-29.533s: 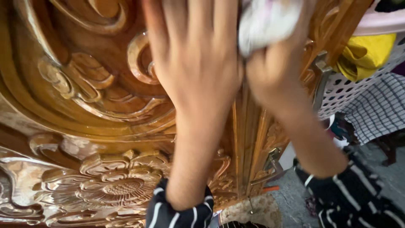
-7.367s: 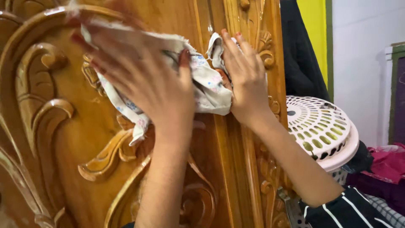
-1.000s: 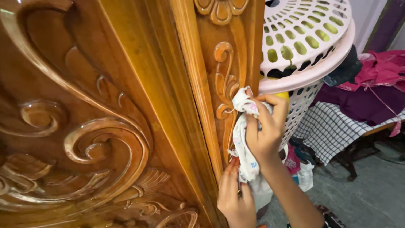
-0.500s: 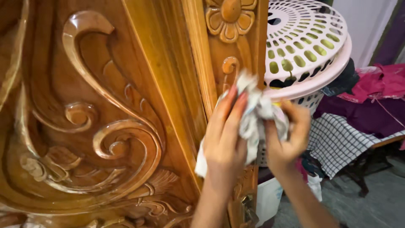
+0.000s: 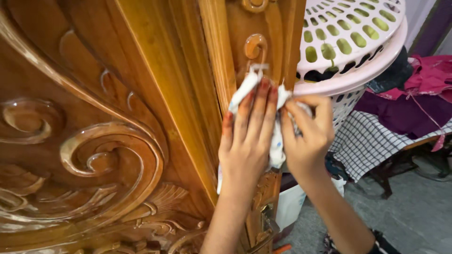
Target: The person wipes the surface of a carved wooden wardrobe door with a white cloth. They move the cloth over the raised floral and scroll patterns, cleaning the grooves and flat areas of the wood.
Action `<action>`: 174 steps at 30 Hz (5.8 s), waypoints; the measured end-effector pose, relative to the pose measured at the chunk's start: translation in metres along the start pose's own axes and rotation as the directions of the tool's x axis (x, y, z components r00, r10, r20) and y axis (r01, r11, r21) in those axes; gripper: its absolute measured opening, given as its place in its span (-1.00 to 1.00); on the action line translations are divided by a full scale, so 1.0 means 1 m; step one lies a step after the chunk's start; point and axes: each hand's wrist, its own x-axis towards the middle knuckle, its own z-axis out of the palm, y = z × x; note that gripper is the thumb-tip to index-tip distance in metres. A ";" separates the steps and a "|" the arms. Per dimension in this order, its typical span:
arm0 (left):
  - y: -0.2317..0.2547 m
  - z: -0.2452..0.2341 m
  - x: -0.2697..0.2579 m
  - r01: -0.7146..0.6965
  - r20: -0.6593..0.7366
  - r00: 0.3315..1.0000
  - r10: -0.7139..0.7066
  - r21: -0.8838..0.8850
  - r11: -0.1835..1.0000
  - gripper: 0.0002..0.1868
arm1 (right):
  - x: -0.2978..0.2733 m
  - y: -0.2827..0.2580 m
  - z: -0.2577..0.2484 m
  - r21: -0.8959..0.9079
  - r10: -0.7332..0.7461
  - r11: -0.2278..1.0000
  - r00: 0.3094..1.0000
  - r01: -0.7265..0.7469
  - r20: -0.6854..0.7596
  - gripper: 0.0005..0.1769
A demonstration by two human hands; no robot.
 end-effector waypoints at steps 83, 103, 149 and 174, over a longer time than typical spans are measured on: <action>-0.011 0.052 -0.202 0.202 0.007 0.978 -0.207 0.191 0.961 -0.49 | -0.160 -0.031 0.055 -0.280 0.031 0.959 0.972 0.036 0.231 -0.49; -0.071 -0.048 -0.115 0.378 -0.370 0.818 -0.441 -0.232 0.896 -0.85 | 0.065 -0.098 0.065 0.153 -0.270 0.952 0.963 0.264 0.017 -0.43; -0.131 -0.047 -0.162 0.122 -0.196 0.973 -0.125 -0.023 0.992 -0.62 | -0.126 -0.147 0.067 -0.013 -0.080 0.997 0.988 0.082 0.129 -0.44; -0.250 -0.153 -0.110 0.256 -0.042 0.965 -0.261 -0.086 0.963 -0.74 | 0.010 -0.215 0.093 -0.128 -0.260 0.948 0.942 0.291 0.212 -0.45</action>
